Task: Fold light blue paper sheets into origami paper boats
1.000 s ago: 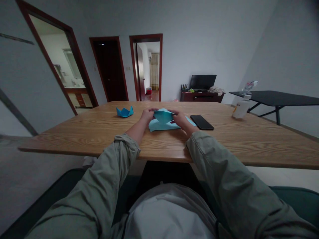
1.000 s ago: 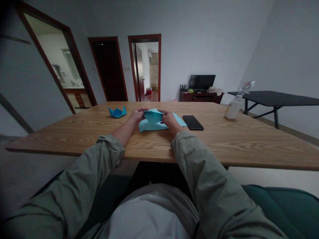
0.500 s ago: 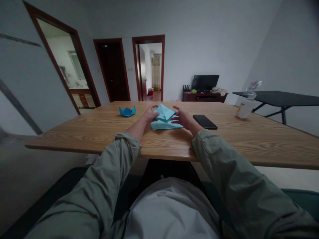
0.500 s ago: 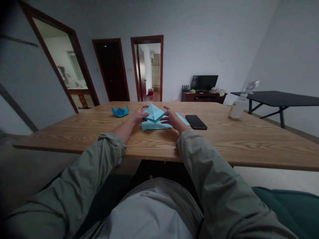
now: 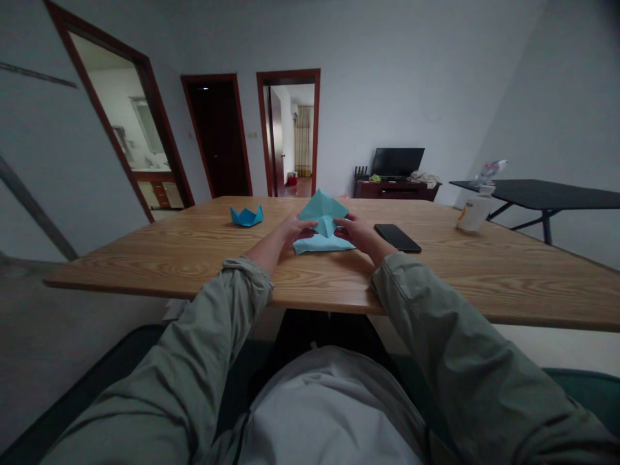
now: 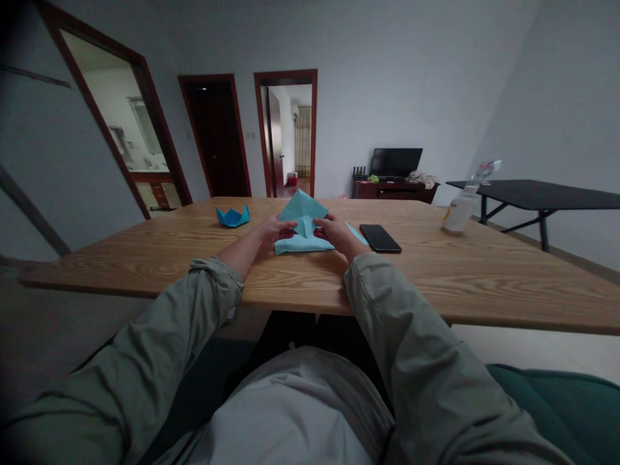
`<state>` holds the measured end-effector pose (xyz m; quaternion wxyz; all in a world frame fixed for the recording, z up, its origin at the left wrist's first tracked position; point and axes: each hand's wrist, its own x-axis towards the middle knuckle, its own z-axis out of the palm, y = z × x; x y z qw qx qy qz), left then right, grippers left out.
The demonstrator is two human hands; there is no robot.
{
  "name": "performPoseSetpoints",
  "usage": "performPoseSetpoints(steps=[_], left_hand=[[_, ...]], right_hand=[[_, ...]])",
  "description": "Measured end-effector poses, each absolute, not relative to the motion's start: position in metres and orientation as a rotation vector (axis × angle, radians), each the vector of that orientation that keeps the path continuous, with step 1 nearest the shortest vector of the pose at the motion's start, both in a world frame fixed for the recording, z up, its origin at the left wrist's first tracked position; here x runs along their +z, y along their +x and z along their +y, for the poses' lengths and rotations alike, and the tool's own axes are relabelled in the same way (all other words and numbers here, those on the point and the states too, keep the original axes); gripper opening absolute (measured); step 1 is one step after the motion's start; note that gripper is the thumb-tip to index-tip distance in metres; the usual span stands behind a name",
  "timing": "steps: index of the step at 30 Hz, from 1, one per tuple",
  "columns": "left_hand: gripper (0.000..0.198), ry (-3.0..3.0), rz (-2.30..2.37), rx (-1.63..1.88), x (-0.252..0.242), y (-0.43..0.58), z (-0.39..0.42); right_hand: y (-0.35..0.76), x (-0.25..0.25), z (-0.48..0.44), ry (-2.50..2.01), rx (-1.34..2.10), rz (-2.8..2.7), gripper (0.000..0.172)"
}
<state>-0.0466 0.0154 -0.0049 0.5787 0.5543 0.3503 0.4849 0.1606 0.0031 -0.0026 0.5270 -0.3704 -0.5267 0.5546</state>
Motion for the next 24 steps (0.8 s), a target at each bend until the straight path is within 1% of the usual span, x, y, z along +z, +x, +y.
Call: performPoseSetpoints(steps=[5, 8, 10, 14, 18, 19, 20, 23, 24], left_hand=[[0.039, 1.309, 0.859, 1.199, -0.005, -0.045, 0.014], [0.033, 1.345, 0.939, 1.21, -0.002, -0.045, 0.014], [0.031, 1.369, 0.96, 1.199, -0.001, -0.045, 0.013], [0.034, 1.363, 0.989, 1.233, 0.0, -0.045, 0.014], [0.036, 1.358, 1.008, 1.312, 0.0, -0.047, 0.014], [0.035, 1.371, 1.01, 1.324, 0.0, -0.047, 0.014], [0.034, 1.393, 1.019, 1.33, 0.0, -0.047, 0.013], [0.032, 1.459, 1.081, 1.339, -0.001, -0.046, 0.011], [0.032, 1.464, 1.106, 1.349, -0.001, -0.045, 0.011]], right_hand=[[0.161, -0.003, 0.001, -0.972, 1.301, -1.343, 0.009], [0.163, -0.004, 0.003, -1.002, 1.238, -1.342, 0.009], [0.164, -0.004, 0.005, -0.996, 1.192, -1.327, 0.011], [0.165, -0.004, 0.008, -1.003, 1.134, -1.335, 0.01], [0.165, -0.007, 0.011, -1.115, 1.023, -1.486, 0.01], [0.165, -0.008, 0.012, -1.165, 0.931, -1.536, 0.011], [0.164, -0.009, 0.012, -1.213, 0.796, -1.583, 0.017], [0.157, -0.011, 0.007, -1.23, 0.258, -1.718, 0.05], [0.154, -0.011, 0.004, -1.179, 0.107, -1.773, 0.057]])
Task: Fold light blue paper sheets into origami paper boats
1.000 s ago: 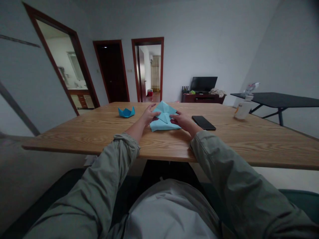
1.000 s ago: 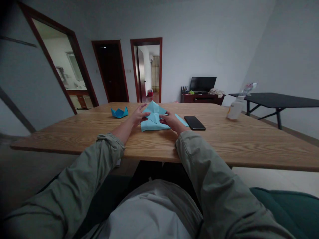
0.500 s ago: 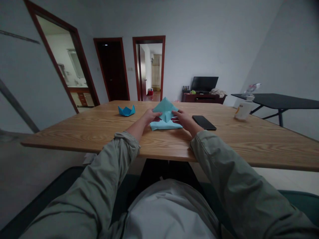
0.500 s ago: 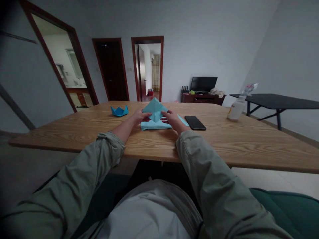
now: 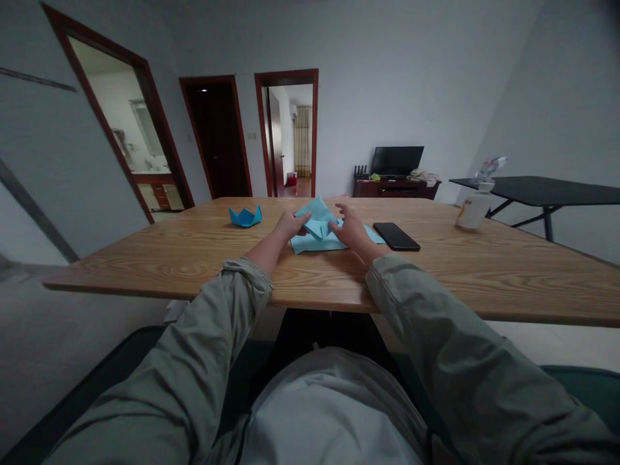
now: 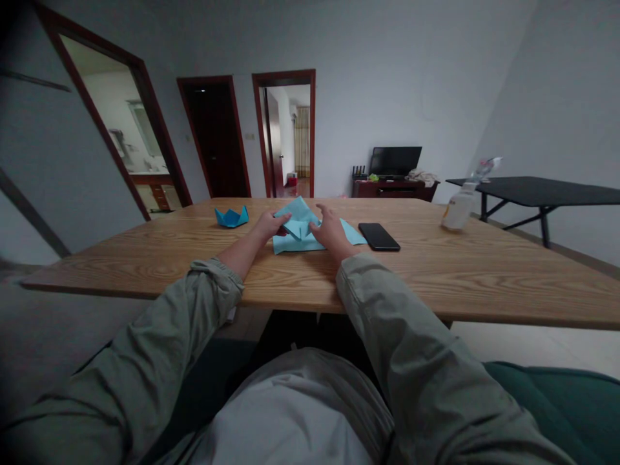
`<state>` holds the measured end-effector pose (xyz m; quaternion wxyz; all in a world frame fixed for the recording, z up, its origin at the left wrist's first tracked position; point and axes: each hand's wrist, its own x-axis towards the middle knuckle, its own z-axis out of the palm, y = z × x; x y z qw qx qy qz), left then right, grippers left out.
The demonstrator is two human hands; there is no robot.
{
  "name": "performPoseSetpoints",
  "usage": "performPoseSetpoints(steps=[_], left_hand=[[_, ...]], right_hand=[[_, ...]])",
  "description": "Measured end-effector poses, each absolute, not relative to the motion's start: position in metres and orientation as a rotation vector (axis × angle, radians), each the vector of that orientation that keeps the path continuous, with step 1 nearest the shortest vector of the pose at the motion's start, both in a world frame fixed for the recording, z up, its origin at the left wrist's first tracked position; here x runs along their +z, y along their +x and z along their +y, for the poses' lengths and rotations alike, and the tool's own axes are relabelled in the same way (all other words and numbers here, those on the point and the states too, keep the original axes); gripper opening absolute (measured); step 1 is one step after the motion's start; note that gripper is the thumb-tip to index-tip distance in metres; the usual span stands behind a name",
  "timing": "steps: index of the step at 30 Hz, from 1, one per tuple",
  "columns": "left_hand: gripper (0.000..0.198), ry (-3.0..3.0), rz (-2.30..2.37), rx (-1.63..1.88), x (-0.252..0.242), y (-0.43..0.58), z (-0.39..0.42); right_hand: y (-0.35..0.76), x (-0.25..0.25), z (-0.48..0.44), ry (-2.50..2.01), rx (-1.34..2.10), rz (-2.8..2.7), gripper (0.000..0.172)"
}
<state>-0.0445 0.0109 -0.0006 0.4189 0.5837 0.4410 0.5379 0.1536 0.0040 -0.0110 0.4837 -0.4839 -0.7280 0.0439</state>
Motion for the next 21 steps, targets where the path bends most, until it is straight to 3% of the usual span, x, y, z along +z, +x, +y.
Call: performPoseSetpoints(steps=[3, 11, 21], left_hand=[[0.032, 1.429, 1.142, 1.379, 0.001, -0.041, 0.01], [0.035, 1.442, 1.098, 1.241, 0.006, -0.035, 0.004], [0.04, 1.459, 0.839, 1.187, -0.001, -0.013, -0.003]], right_hand=[[0.14, -0.01, -0.008, -1.007, -0.072, -1.981, 0.06], [0.13, -0.012, -0.019, -1.044, 0.015, -2.139, 0.068], [0.129, -0.017, -0.006, -1.069, 0.174, -1.998, 0.051]])
